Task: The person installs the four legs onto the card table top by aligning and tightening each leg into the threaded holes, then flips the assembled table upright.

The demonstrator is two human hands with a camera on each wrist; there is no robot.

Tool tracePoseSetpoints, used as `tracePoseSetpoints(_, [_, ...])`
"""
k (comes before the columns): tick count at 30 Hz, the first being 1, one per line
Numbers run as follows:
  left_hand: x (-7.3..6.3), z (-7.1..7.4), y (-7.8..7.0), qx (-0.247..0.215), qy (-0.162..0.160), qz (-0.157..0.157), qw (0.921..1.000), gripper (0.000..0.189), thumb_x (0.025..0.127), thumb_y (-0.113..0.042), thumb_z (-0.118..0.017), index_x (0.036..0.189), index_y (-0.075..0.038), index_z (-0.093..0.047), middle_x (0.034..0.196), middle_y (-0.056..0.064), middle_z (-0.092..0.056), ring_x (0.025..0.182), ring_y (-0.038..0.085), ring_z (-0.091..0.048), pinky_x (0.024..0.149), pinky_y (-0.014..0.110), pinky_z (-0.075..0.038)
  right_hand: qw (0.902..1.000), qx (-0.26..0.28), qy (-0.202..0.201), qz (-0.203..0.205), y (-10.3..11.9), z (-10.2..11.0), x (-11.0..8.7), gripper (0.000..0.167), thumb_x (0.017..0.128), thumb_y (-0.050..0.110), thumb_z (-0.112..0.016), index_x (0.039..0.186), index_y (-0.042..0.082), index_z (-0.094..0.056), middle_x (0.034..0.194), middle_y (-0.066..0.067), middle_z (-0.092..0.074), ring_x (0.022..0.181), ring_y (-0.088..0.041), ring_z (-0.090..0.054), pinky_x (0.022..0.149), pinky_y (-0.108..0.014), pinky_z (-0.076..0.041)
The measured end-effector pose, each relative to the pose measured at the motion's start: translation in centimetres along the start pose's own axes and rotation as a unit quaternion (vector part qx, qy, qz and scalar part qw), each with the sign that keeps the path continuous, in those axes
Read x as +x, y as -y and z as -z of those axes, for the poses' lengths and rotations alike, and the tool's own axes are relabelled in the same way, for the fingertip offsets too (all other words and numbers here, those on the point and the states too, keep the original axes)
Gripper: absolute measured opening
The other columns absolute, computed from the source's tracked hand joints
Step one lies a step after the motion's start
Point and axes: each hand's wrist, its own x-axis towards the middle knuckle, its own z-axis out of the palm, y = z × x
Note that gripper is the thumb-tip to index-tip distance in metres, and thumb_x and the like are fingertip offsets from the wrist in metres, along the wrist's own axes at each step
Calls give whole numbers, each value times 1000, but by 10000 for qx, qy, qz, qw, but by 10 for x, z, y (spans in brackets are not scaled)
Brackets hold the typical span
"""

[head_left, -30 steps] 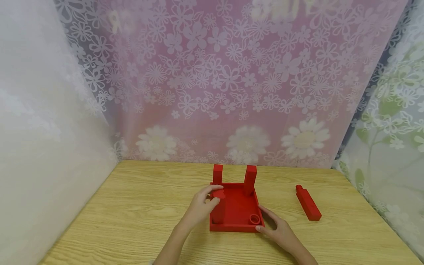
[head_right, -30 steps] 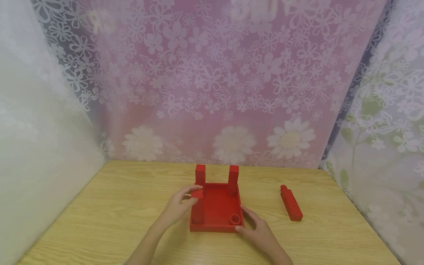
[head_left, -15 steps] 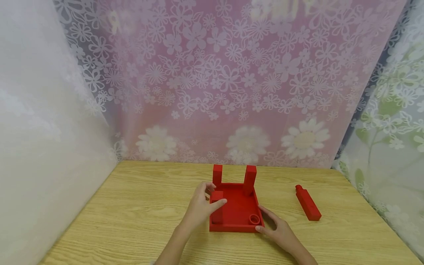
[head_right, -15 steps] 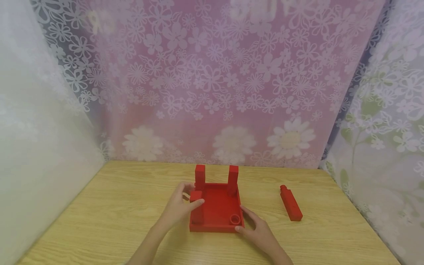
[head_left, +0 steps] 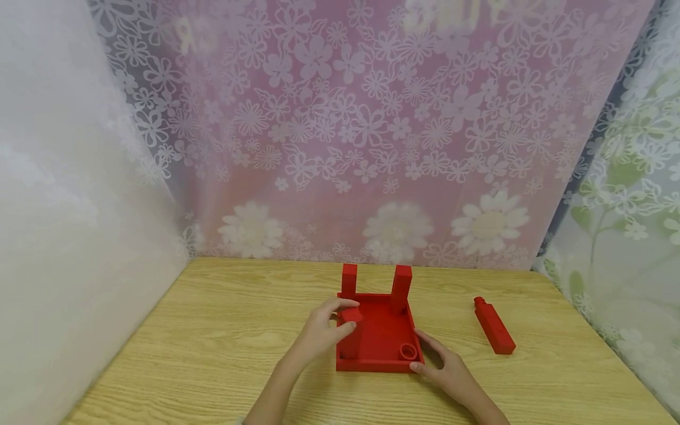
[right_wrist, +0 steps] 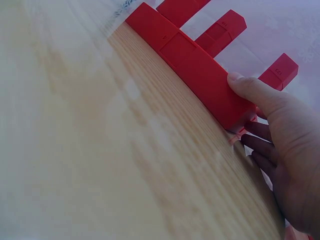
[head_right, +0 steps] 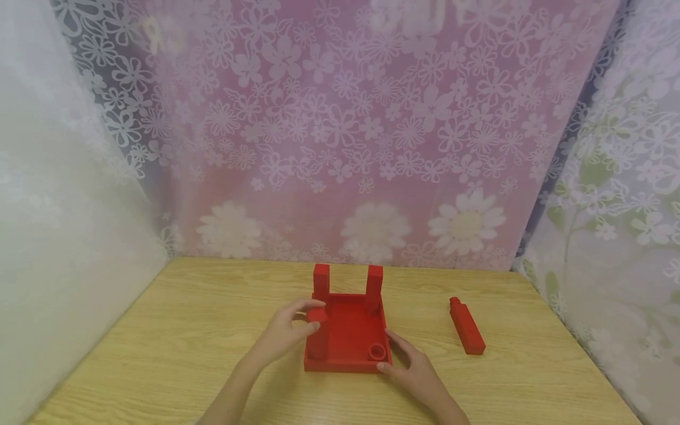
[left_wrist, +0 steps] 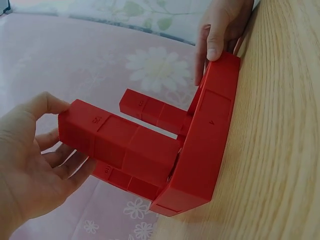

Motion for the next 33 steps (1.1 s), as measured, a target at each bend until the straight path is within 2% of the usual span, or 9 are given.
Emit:
tracePoseSetpoints(2, [0,-1,0,24,96,-12,10000,31,87,-7,-57,116,-12,-61,113,0,-55,75,17,-48,59,25,-44,10000,-3,3,-11,0,0,0,70,77,36,-73,138,17,-44,138,-13,-41,129,-34,-30,98,-56,-26])
tracePoseSetpoints(5, [0,-1,-1,80,160,-28,9998,35,87,-3,-52,118,-16,-62,119,2,-53,78,18,-46,50,23,-38,10000,-31,-8,-18,0,0,0,70,77,37,-73,138,17,-44,138,-13,-41,129,-35,-30,98,-57,-26])
tracePoseSetpoints(9, [0,-2,-2,229,168,-208,9994,35,88,-10,-57,123,-14,-57,119,2,-53,101,21,-46,71,35,-46,10000,-35,-42,15,-1,0,1,70,77,37,-73,138,17,-44,138,-12,-41,128,-34,-31,98,-57,-26])
tracePoseSetpoints(12, [1,-4,1,374,3,-293,9989,44,86,-25,-65,126,-12,-51,115,2,-54,107,20,-46,88,44,-40,10000,-24,-71,59,-2,-1,1,70,77,36,-73,137,17,-45,137,-12,-42,128,-34,-31,98,-56,-26])
tracePoseSetpoints(15, [0,-7,2,489,-314,-245,9980,52,80,-34,-71,122,-11,-49,110,1,-52,102,20,-47,87,42,-42,9999,-43,-89,82,-3,-1,1,70,77,36,-73,137,17,-45,137,-12,-42,128,-34,-32,98,-56,-26])
tracePoseSetpoints(18, [0,-8,1,527,-563,-61,9970,48,76,-34,-75,111,-14,-50,102,-4,-49,93,19,-49,79,36,-45,9999,-61,-108,85,-4,-1,1,70,76,37,-74,137,17,-45,137,-12,-43,128,-33,-32,99,-56,-26])
tracePoseSetpoints(21, [0,-7,2,445,-639,83,9969,42,75,-33,-76,102,-16,-50,96,-4,-49,86,18,-50,73,32,-46,9999,-70,-122,101,-4,-1,1,70,76,36,-74,137,17,-45,136,-12,-43,128,-33,-32,99,-56,-26])
tracePoseSetpoints(27, [1,-3,3,322,-438,-115,9985,32,79,-23,-74,102,-11,-55,98,-5,-51,89,17,-51,79,36,-47,9999,-41,-85,71,-2,-1,1,70,76,36,-74,137,17,-45,137,-11,-42,128,-33,-31,99,-55,-26])
tracePoseSetpoints(33, [1,-2,3,163,-84,-238,9995,28,85,-6,-61,112,-11,-58,107,-4,-55,93,17,-51,82,38,-46,10000,6,-48,-8,1,0,0,71,76,36,-74,138,17,-44,138,-11,-41,129,-33,-30,99,-56,-25])
